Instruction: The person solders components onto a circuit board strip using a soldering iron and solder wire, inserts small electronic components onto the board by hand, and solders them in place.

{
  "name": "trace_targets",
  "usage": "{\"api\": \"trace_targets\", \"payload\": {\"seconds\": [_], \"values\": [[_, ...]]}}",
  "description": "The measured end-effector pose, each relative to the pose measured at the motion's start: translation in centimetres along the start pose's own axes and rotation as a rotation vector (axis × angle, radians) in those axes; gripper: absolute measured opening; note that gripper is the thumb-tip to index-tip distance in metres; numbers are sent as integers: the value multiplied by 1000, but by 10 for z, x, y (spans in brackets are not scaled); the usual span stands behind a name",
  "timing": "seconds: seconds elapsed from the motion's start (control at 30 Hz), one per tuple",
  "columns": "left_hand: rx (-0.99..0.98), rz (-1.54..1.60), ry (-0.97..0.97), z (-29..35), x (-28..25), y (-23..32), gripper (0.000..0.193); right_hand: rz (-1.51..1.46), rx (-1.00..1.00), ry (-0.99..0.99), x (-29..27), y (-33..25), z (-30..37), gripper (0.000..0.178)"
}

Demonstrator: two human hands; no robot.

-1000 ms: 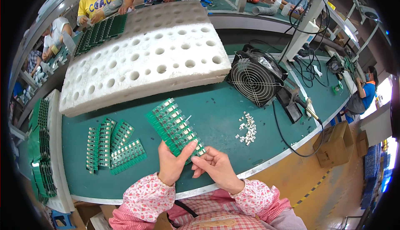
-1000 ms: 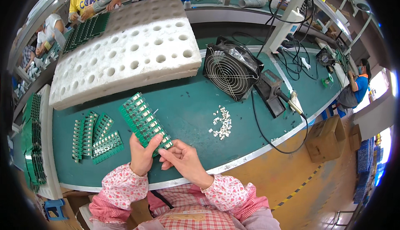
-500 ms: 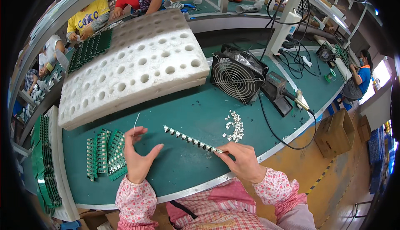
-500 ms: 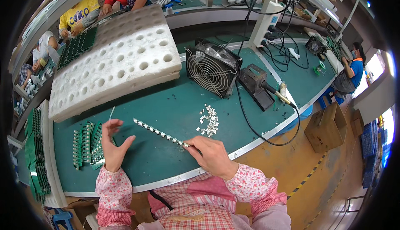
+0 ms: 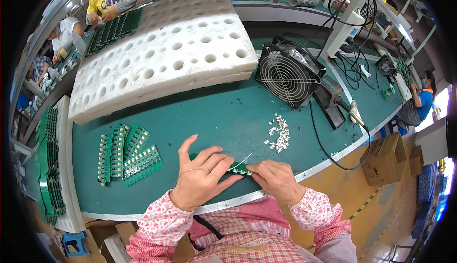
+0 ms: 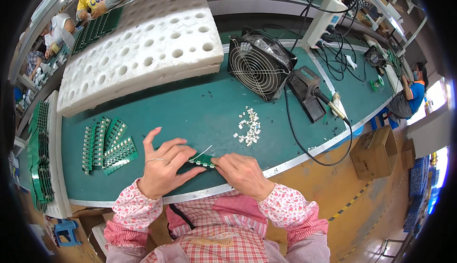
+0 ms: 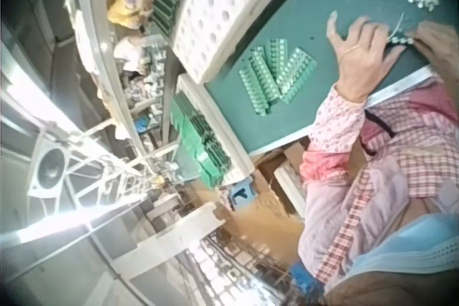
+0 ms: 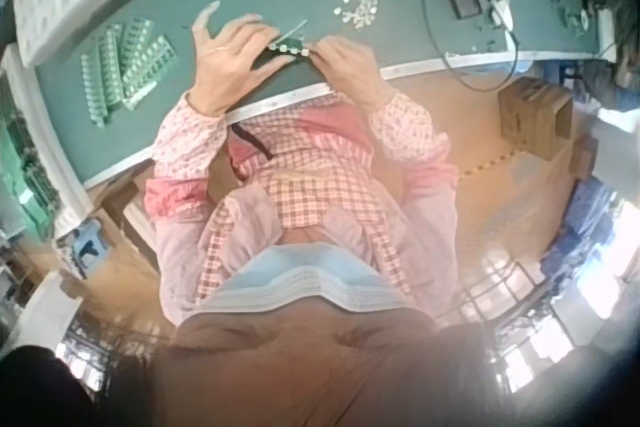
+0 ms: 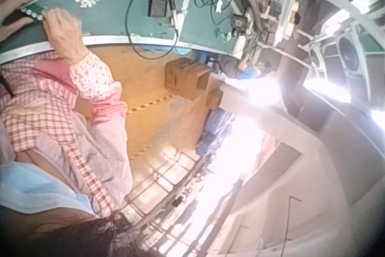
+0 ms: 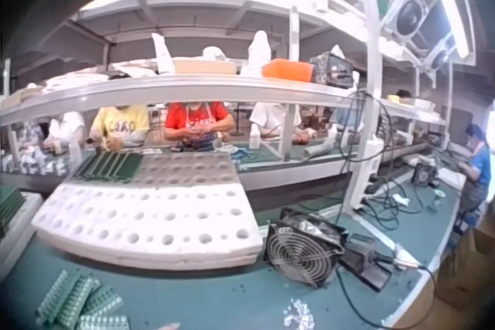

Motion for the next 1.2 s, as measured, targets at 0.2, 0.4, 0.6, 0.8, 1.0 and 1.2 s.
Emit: {"api": "trace_targets", "payload": {"seconds": [0.2,0.4,0.6,0.8,1.0,1.2], "values": [[-21,41,1,-1,3,-2,27,-55,101,15,-4,0,-5,17],[-53,69,-13,-4,3,-4,25,-110,166,13,-5,4,-7,15],[-53,85,-42,-4,2,-5,23,-110,162,15,-6,2,-8,15],[-39,58,-46,-2,-1,-7,23,-86,151,5,-5,1,-8,16],[-197,17,-25,7,-29,-37,44,-51,110,14,-7,-2,-9,17],[-435,244,-60,32,-30,-75,40,-14,100,9,-5,0,-6,17]]}}
Point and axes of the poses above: each hand's wrist, its own z-axis away from the middle knuckle, its own x-axis out of the palm, y = z × x, the point moved 6 cm from there along -z, towards the middle knuckle, and after that the axes turned 8 degrees about -x, right-handed, at the moved point
